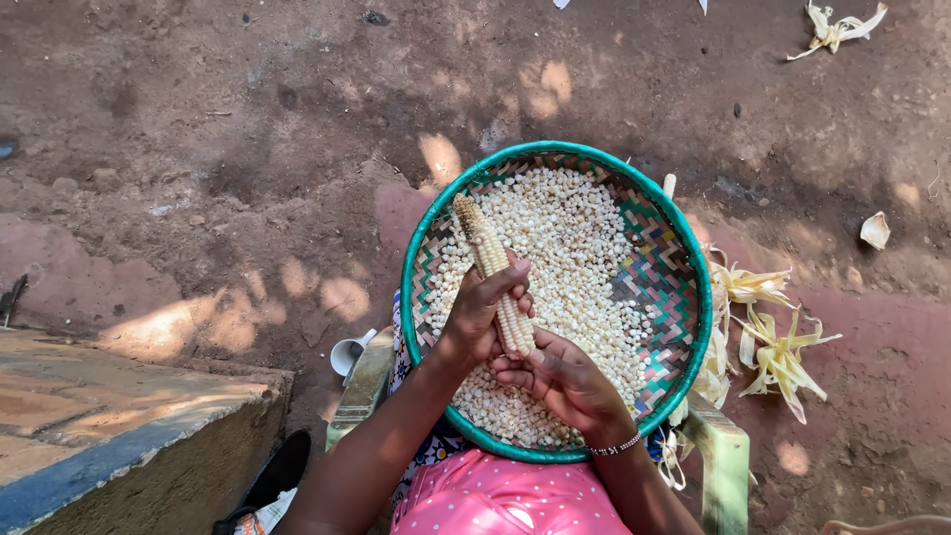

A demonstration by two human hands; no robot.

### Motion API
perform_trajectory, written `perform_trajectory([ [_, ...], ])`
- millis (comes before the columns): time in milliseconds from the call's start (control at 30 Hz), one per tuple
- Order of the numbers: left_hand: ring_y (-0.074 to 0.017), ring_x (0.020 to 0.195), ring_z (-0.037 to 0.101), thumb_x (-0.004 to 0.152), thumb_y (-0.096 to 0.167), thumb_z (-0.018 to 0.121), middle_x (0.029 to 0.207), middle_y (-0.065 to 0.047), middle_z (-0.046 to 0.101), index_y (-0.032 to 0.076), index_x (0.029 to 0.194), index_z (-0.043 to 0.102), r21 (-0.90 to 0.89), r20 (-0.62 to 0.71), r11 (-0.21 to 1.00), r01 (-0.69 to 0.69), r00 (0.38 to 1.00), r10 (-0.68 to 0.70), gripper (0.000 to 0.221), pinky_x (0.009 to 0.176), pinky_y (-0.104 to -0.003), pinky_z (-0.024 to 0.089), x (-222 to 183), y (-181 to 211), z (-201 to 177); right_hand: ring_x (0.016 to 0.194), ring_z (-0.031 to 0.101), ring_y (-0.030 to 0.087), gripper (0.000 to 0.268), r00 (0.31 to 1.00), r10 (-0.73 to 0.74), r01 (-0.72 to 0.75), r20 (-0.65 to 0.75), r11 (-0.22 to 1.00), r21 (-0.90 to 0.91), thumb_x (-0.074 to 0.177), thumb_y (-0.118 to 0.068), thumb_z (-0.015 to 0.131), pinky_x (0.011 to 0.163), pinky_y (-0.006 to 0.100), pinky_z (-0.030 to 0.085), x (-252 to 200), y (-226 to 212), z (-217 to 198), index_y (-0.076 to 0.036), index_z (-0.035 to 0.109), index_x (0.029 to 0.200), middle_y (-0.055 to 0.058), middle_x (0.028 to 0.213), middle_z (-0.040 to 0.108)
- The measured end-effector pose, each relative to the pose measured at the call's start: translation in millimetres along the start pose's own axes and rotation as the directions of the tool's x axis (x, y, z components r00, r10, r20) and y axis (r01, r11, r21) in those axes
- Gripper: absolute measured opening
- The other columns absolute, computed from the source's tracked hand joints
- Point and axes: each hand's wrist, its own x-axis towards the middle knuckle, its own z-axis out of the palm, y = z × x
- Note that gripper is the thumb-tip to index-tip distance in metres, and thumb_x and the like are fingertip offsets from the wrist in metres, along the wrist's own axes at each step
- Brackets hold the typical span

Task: Shelling kernels from a corn cob by hand into a basket

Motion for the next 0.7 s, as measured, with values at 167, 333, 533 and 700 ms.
perform_trajectory([
  [167, -0.0146, 0.061, 0.066, 0.097, 0.022, 0.078, 0.071, -0.002, 0.055, 0.011, 0.108, 0.057, -0.027, -0.019, 0.999, 0.028, 0.999, -0.029, 0.026, 0.063, -0.035, 0.065, 6, -8, -6, 0.105, 0.076, 0.032, 0.057, 0.999, -0.028, 0.027, -0.031, 0.999, -0.032, 0.095, -0.006, 0.067, 0.095, 0.044, 0.065, 0, 3, 2, 0.015, 0.049, 0.145, 0.027, 0.124, 0.072],
  [333, -0.0152, 0.061, 0.066, 0.097, 0.022, 0.078, 0.072, -0.002, 0.054, 0.012, 0.110, 0.056, -0.050, -0.068, 0.998, 0.033, 0.997, -0.036, 0.028, 0.064, -0.037, 0.065, 8, -4, -2, 0.104, 0.077, 0.033, 0.056, 0.997, -0.035, 0.034, -0.064, 0.999, -0.018, 0.094, -0.002, 0.066, 0.093, 0.044, 0.066, 5, 7, -17, 0.014, 0.050, 0.145, 0.028, 0.124, 0.072],
  [533, -0.0130, 0.063, 0.065, 0.097, 0.022, 0.078, 0.075, 0.000, 0.054, 0.011, 0.111, 0.052, -0.052, -0.122, 0.997, 0.051, 0.991, -0.057, 0.032, 0.065, -0.038, 0.064, 3, -1, -4, 0.109, 0.075, 0.041, 0.038, 0.999, -0.011, 0.018, -0.042, 0.984, 0.176, 0.098, 0.002, 0.057, 0.097, 0.049, 0.063, -1, 2, -6, 0.015, 0.050, 0.133, 0.033, 0.120, 0.069],
  [700, -0.0148, 0.062, 0.066, 0.097, 0.018, 0.078, 0.073, -0.001, 0.054, 0.010, 0.111, 0.054, -0.081, -0.130, 0.996, 0.047, 0.990, -0.057, 0.030, 0.064, -0.039, 0.064, 8, -1, -4, 0.112, 0.074, 0.040, 0.043, 1.000, 0.006, -0.001, -0.025, 0.982, 0.190, 0.096, 0.001, 0.056, 0.099, 0.050, 0.062, 2, 7, -24, 0.014, 0.051, 0.136, 0.032, 0.126, 0.069],
])
